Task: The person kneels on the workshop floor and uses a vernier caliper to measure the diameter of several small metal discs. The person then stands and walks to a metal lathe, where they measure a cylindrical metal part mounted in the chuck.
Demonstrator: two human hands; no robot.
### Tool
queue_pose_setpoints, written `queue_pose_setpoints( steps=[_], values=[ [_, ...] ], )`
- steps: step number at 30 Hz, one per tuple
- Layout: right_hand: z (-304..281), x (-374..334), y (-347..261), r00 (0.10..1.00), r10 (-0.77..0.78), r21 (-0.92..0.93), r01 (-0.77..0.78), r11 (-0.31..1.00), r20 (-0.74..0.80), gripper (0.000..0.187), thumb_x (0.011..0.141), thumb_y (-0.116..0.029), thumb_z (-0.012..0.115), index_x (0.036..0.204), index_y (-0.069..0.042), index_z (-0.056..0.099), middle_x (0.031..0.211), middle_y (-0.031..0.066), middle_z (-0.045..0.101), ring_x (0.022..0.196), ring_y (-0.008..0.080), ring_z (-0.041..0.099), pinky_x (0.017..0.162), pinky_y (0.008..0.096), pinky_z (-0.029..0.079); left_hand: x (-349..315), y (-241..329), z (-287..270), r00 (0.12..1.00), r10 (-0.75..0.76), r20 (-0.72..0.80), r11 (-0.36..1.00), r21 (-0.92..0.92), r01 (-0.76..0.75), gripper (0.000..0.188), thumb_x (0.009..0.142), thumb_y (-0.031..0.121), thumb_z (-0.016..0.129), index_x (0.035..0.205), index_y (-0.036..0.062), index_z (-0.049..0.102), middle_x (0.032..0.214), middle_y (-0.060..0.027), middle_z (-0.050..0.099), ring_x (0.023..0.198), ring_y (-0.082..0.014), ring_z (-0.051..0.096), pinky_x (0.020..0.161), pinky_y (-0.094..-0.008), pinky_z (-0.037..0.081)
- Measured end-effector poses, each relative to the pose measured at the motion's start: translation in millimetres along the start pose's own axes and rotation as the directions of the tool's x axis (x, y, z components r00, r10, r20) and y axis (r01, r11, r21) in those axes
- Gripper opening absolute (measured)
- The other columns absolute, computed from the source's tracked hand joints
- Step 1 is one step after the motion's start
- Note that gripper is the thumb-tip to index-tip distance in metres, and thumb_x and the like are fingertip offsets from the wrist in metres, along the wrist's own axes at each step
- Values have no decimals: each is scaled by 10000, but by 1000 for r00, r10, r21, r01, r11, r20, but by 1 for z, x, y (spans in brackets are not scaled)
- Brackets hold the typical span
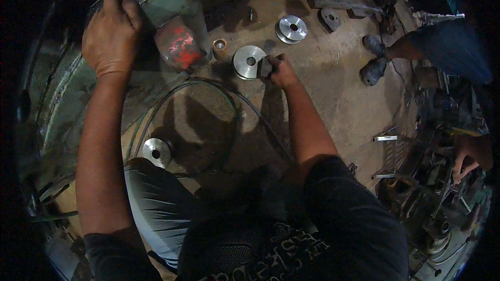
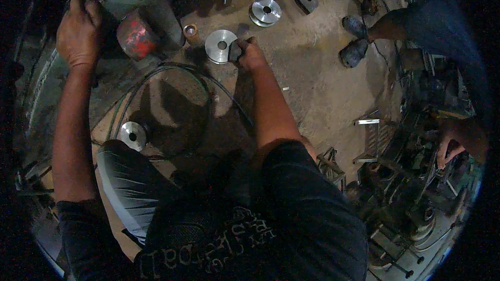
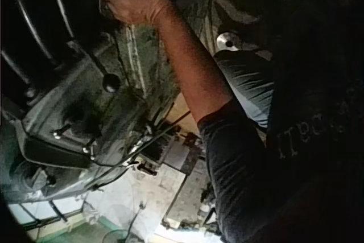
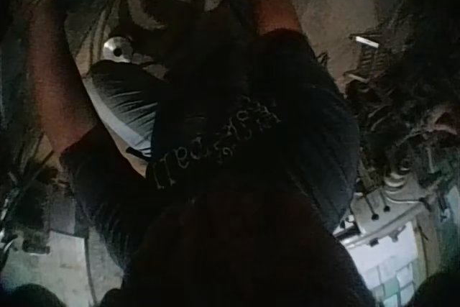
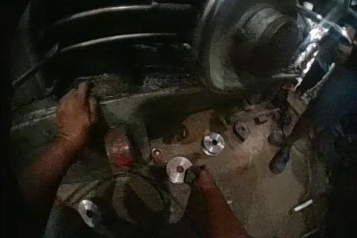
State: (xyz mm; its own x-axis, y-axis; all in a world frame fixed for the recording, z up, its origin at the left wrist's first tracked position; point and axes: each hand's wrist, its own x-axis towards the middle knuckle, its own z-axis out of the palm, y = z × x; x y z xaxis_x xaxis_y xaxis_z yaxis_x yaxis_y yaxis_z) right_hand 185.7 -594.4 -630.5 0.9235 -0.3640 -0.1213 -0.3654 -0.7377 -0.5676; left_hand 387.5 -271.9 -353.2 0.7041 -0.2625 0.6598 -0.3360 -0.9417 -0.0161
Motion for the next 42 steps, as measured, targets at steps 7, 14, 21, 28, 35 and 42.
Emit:
queue_pose_setpoints(
  steps=[7,14,21,28,35,42],
  values=[
    [7,-6,4,998,-12,28,13,1000,-57,563,690,-21,686,1242,-123,637,1170,235,547,1087,399,577,961,389,474,-1,0,-1,999,31,-30,999,-11,-31,368,899,369,495,1161,152,634,885,-200,698,817,-380,674,740,-497,531],
    [7,-4,-1,988,151,400,-144,905,14,557,712,-24,681,1250,-157,626,1168,230,562,1107,411,579,942,404,483,-1,3,-3,999,13,-31,1000,1,-13,352,887,359,506,1133,145,638,844,-189,691,802,-368,671,734,-486,532],
    [-1,-7,-8,999,34,28,-34,999,-12,619,673,-15,678,1269,-174,625,1181,227,532,1085,412,579,930,416,497,-1,5,-3,1000,2,-3,1000,3,-2,365,893,349,507,1166,136,624,899,-173,700,845,-363,669,759,-486,523],
    [3,-11,-2,997,52,19,-51,999,-54,650,665,-42,711,1290,-195,615,1175,214,518,1111,408,563,951,413,492,-2,0,3,999,-22,37,1000,-1,22,414,913,389,497,1237,158,609,963,-188,697,910,-377,657,796,-490,507],
    [-9,-5,-7,992,121,158,-123,980,23,695,695,-129,824,1326,-56,542,1256,248,580,1180,350,579,973,407,489,-3,-1,10,999,-50,12,998,44,49,433,922,407,456,1243,160,609,1015,-192,693,919,-404,655,769,-513,505],
    [-26,-6,1,952,298,415,-299,859,68,733,683,-204,830,1303,45,528,1242,272,599,1183,352,583,1003,396,477,-2,-6,11,999,-38,30,998,47,37,466,928,432,399,1244,154,597,995,-207,692,862,-442,655,693,-563,496]
  ],
)
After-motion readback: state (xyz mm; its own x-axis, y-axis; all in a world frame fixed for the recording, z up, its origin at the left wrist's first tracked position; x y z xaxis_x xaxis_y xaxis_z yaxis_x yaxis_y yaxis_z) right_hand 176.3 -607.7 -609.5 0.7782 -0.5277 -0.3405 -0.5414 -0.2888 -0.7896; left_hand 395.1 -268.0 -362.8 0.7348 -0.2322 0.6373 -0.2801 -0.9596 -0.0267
